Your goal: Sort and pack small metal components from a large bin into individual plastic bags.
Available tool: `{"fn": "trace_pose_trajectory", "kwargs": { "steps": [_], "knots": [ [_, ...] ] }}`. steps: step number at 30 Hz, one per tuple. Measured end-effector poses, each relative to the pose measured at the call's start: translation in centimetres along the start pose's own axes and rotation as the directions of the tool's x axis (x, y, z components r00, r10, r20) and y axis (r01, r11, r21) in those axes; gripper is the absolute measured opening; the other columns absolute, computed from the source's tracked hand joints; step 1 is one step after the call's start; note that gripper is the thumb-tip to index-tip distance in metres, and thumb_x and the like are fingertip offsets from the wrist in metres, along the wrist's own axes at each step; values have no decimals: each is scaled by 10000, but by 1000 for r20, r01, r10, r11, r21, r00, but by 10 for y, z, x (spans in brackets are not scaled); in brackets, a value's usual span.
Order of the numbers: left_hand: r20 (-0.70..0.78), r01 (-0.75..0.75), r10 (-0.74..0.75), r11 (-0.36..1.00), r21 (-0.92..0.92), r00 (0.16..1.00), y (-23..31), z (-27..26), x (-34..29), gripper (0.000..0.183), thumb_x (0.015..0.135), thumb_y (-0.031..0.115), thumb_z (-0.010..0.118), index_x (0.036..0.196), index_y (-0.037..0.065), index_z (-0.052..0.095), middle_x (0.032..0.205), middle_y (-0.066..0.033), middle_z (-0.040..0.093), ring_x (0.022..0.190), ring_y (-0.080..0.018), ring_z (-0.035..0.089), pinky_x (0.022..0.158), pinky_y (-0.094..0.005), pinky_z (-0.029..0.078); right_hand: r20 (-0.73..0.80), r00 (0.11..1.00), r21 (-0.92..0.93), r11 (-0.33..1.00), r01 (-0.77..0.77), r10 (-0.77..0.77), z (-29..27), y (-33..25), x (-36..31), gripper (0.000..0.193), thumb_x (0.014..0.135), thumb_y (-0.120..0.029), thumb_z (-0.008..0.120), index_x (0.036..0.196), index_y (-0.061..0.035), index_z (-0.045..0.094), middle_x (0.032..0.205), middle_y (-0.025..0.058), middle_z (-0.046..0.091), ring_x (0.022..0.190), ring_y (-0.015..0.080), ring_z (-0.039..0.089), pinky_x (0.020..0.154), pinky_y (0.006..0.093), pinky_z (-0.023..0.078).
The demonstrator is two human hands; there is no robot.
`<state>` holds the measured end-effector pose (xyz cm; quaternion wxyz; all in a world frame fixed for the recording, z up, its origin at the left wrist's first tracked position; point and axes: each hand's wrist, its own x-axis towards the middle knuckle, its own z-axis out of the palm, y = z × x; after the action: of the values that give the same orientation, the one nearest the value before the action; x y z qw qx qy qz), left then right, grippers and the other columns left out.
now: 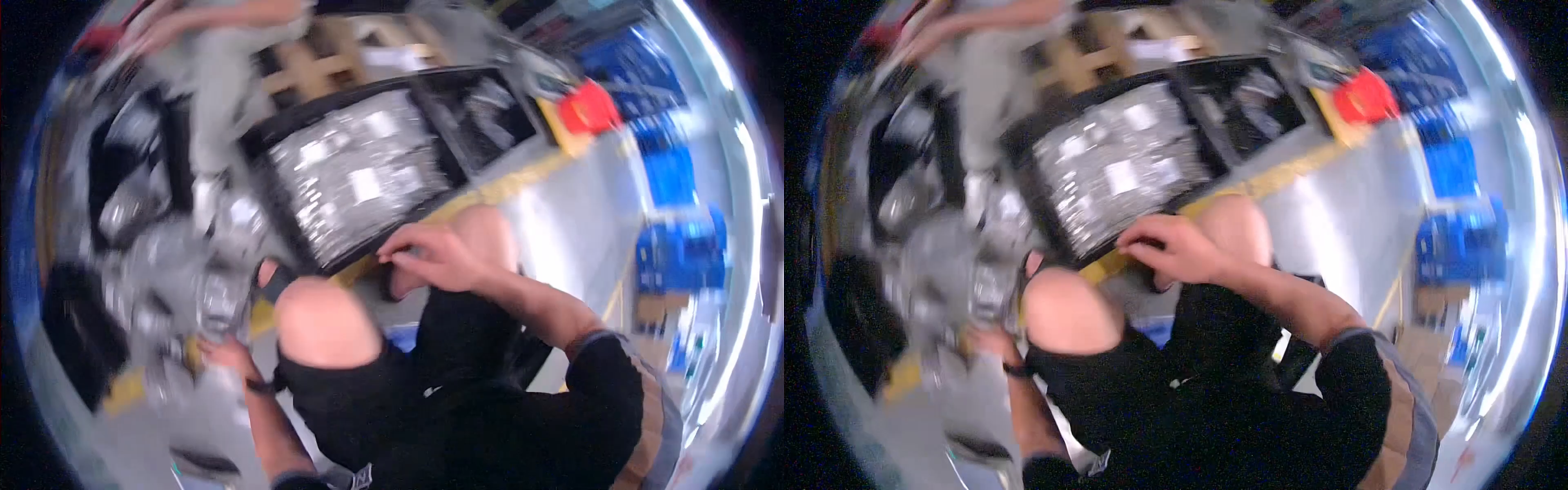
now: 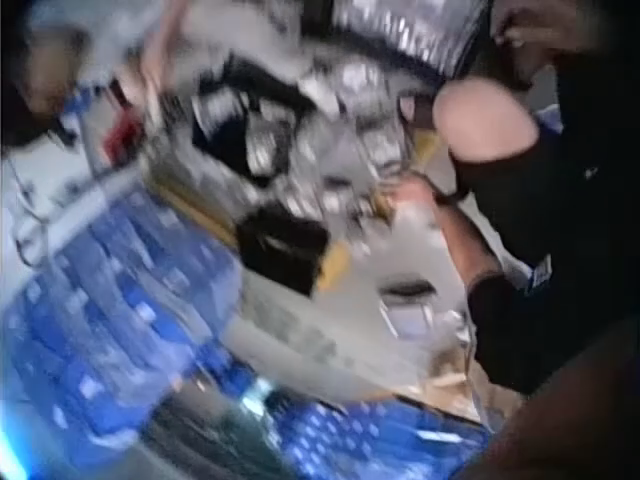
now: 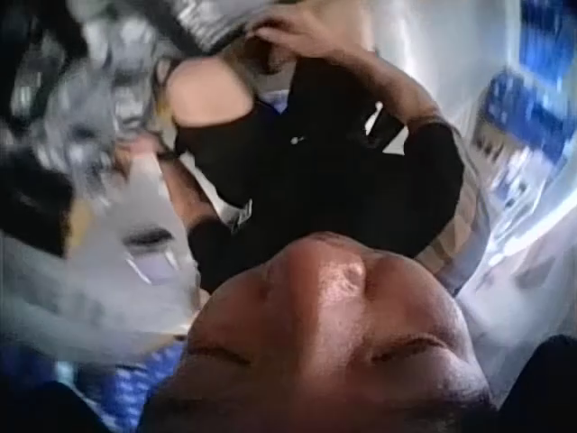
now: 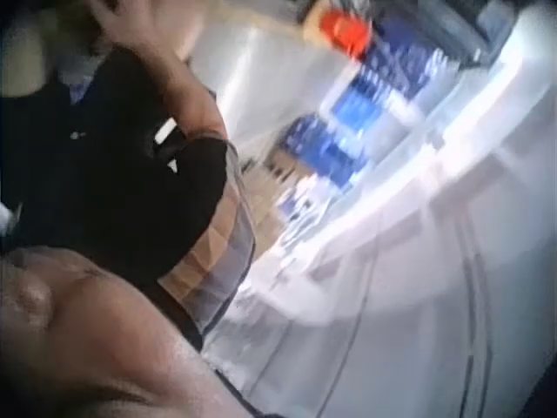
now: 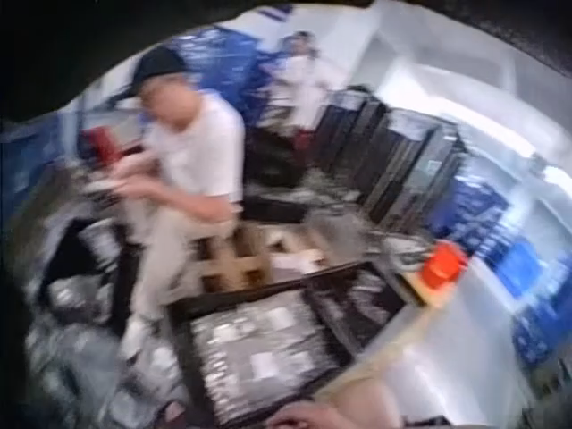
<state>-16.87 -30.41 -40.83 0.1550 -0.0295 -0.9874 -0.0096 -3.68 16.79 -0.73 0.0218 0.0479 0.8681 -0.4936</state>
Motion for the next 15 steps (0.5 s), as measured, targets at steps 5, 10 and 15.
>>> {"fn": "trace_pose_trajectory", "kwargs": {
  "steps": [5, 10, 15],
  "knots": [
    [339, -332, 510, 822, -463, 790, 84, -39, 49, 637, 824, 126, 620, 1411, 32, 391, 1456, -290, 324, 1332, -432, 328, 1097, -494, 301, -220, 974, 19, 999, -44, 47, -48, -2, -55, 177, 900, -115, 600, 1050, -36, 651, 967, 107, 666, 933, 261, 637, 815, 352, 499],
    [404, -64, 420, 754, -654, 813, 127, -101, 100, 508, 912, 118, 570, 1379, -13, 418, 1380, -236, 456, 1248, -311, 466, 1056, -390, 357, -310, 949, -249, 968, -21, -60, -96, 4, -94, 157, 857, -81, 623, 1005, -55, 671, 924, 101, 662, 941, 272, 624, 807, 347, 492],
    [492, 205, 435, 555, -806, 754, 180, -203, 191, 446, 948, 93, 544, 1359, -36, 429, 1322, -189, 533, 1213, -228, 523, 1037, -328, 387, -633, 774, -149, 983, -111, -8, -131, 69, -125, 148, 825, -41, 619, 961, -36, 676, 997, 113, 668, 960, 255, 636, 839, 346, 485]
  ]
}}
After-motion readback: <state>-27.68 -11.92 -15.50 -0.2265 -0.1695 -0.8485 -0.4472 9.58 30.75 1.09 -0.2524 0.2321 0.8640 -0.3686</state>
